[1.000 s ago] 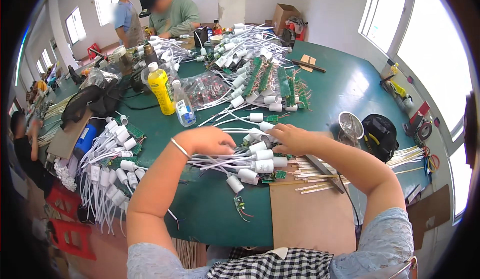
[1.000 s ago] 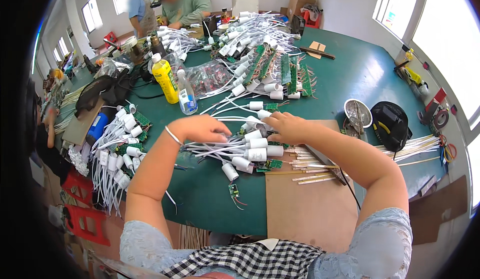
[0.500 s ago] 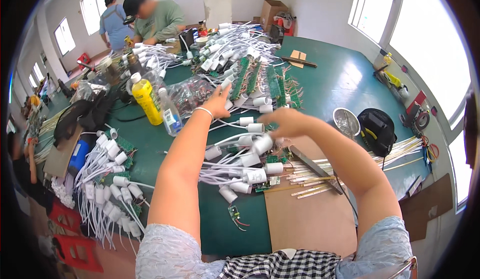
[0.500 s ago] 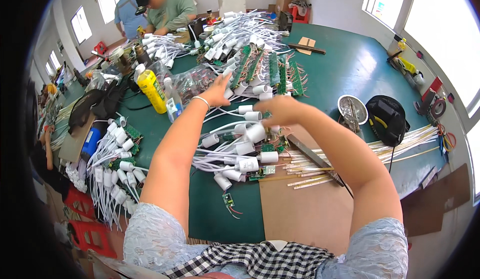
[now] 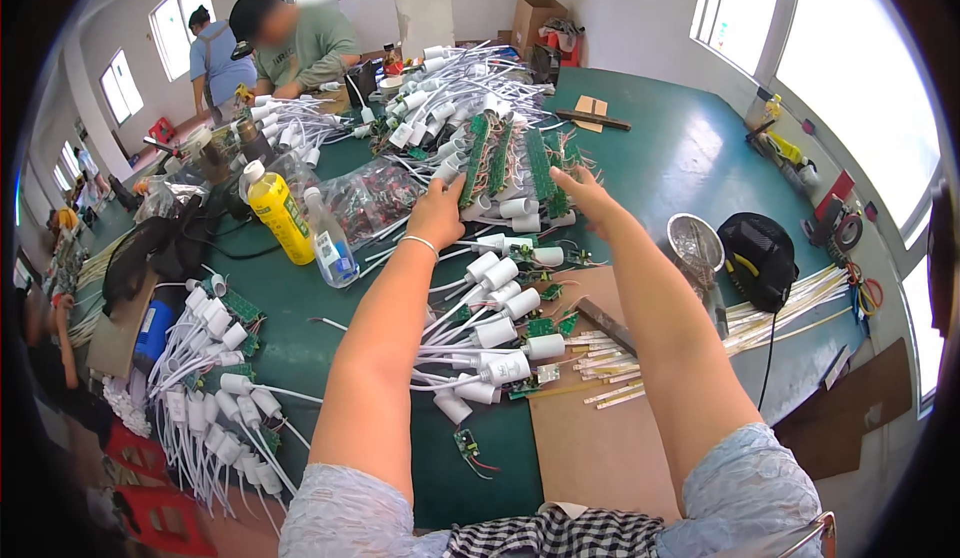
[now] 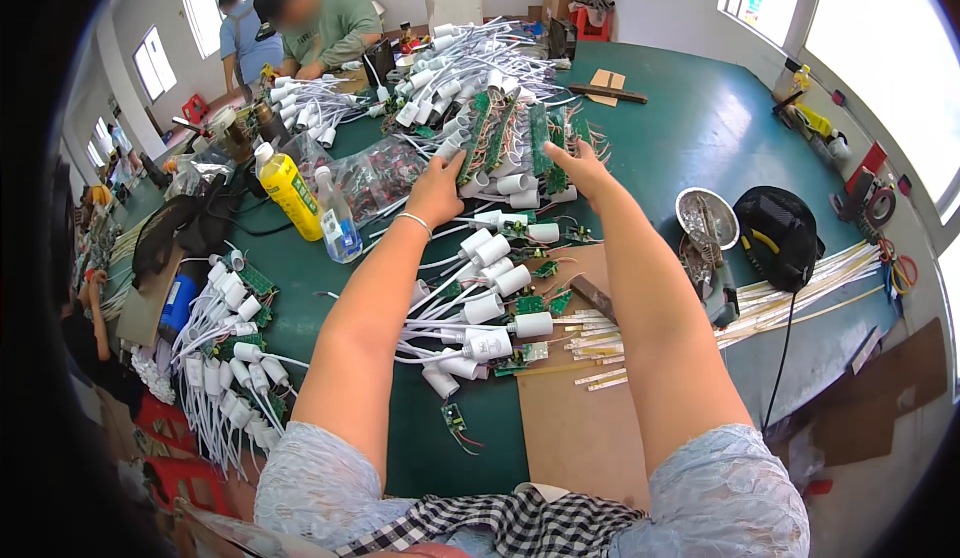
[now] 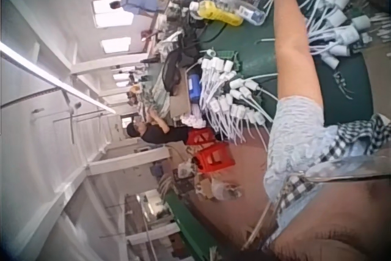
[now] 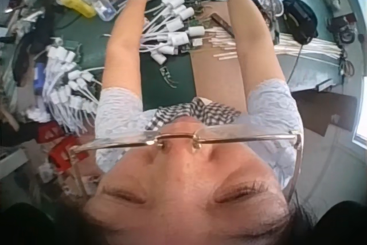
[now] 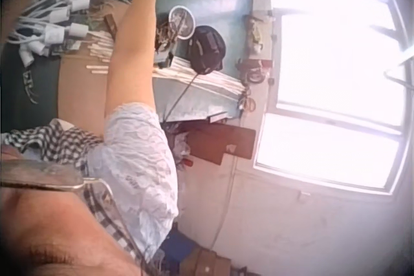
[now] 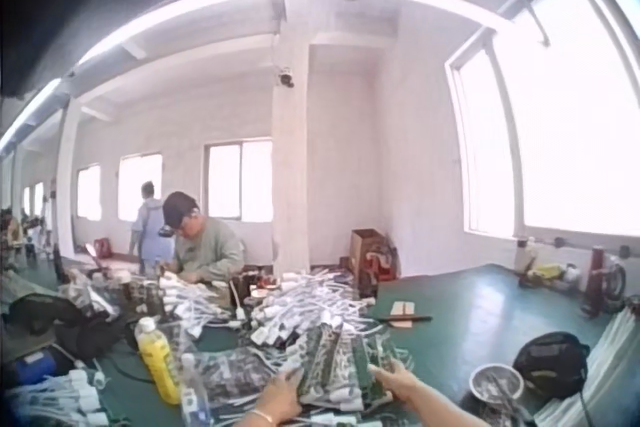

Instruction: The person organizes and aligns multiple LED light strips on a cardboard board. They use a hot glue gun to apply adhesive to the strips and secure them in place. The person also handles white plastic light sockets and circuit boards, arranging them on the table.

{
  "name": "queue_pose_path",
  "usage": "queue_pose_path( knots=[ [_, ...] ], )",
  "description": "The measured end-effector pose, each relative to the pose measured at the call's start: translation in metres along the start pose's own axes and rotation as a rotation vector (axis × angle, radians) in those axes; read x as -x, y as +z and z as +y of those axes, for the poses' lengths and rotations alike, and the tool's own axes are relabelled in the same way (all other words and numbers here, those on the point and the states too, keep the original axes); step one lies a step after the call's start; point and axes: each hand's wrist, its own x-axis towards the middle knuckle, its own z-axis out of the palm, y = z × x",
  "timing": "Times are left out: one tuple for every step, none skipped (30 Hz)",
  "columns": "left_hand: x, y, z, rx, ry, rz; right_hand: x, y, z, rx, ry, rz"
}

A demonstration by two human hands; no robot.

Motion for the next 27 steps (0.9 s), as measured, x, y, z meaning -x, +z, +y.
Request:
queue_pose_path(
  knots=[
    [-0.001,-0.001,-0.001,-0.035,0.034,-0.006,-0.005,0.002,0.003,0.116,-0.012,0.060],
    [-0.001,0.000,0.000,-0.033,0.091,0.020,-0.010,0.001,0.006,0.232,-0.023,0.121],
    [0.002,-0.002,-0.001,-0.036,0.140,0.038,-0.009,0.004,0.006,0.241,-0.024,0.136],
    [0.006,-0.003,-0.001,-0.039,0.190,0.057,-0.008,0.007,0.007,0.250,-0.025,0.153],
    [0.006,-0.006,-0.001,-0.020,0.160,-0.021,-0.006,0.008,0.009,0.259,-0.026,0.171],
    [0.010,-0.008,-0.003,0.001,0.176,-0.040,-0.001,0.010,0.006,0.270,-0.031,0.187],
    [0.014,-0.011,-0.006,0.022,0.193,-0.058,0.004,0.010,0.003,0.281,-0.030,0.182],
    [0.019,-0.013,-0.008,0.043,0.211,-0.075,0.010,0.009,0.001,0.291,-0.029,0.179],
    [0.027,-0.015,-0.008,0.071,0.241,-0.084,0.017,0.008,0.001,0.300,-0.020,0.176],
    [0.034,-0.017,-0.006,0.072,0.249,-0.086,0.023,0.006,0.002,0.267,0.001,0.150],
    [0.042,-0.018,-0.005,0.073,0.257,-0.087,0.029,0.002,0.004,0.233,0.021,0.124],
    [0.049,-0.024,0.002,0.077,0.273,-0.088,0.036,-0.005,0.007,0.198,0.044,0.106],
    [0.059,-0.030,0.007,0.084,0.292,-0.116,0.043,-0.008,0.010,0.201,0.024,0.097],
    [0.067,-0.033,0.008,0.087,0.314,-0.115,0.050,-0.011,0.014,0.205,0.004,0.088],
    [0.077,-0.036,0.009,0.090,0.334,-0.112,0.059,-0.013,0.015,0.209,-0.018,0.077],
    [0.085,-0.040,0.012,0.095,0.355,-0.115,0.066,-0.014,0.017,0.208,-0.013,0.064],
    [0.092,-0.045,0.016,0.084,0.347,-0.155,0.073,-0.016,0.018,0.206,-0.007,0.050],
    [0.098,-0.045,0.017,0.076,0.349,-0.138,0.078,-0.017,0.019,0.203,-0.004,0.038],
    [0.104,-0.045,0.016,0.068,0.351,-0.122,0.079,-0.016,0.020,0.210,-0.014,0.029],
    [0.108,-0.045,0.015,0.059,0.352,-0.107,0.080,-0.015,0.021,0.216,-0.025,0.020],
    [0.109,-0.049,0.019,0.060,0.353,-0.103,0.081,-0.018,0.020,0.227,-0.039,0.018],
    [0.106,-0.049,0.021,0.051,0.357,-0.110,0.077,-0.021,0.021,0.222,-0.032,0.009],
    [0.100,-0.049,0.023,0.043,0.359,-0.117,0.067,-0.023,0.025,0.216,-0.024,-0.001],
    [0.096,-0.053,0.028,0.034,0.356,-0.126,0.065,-0.023,0.023,0.211,-0.016,-0.018],
    [0.093,-0.057,0.032,0.011,0.326,-0.157,0.064,-0.022,0.024,0.312,-0.047,0.008],
    [0.091,-0.062,0.035,-0.012,0.295,-0.189,0.064,-0.019,0.024,0.413,-0.077,0.033],
    [0.091,-0.068,0.037,-0.041,0.257,-0.221,0.065,-0.013,0.020,0.510,-0.113,0.051]
  ],
)
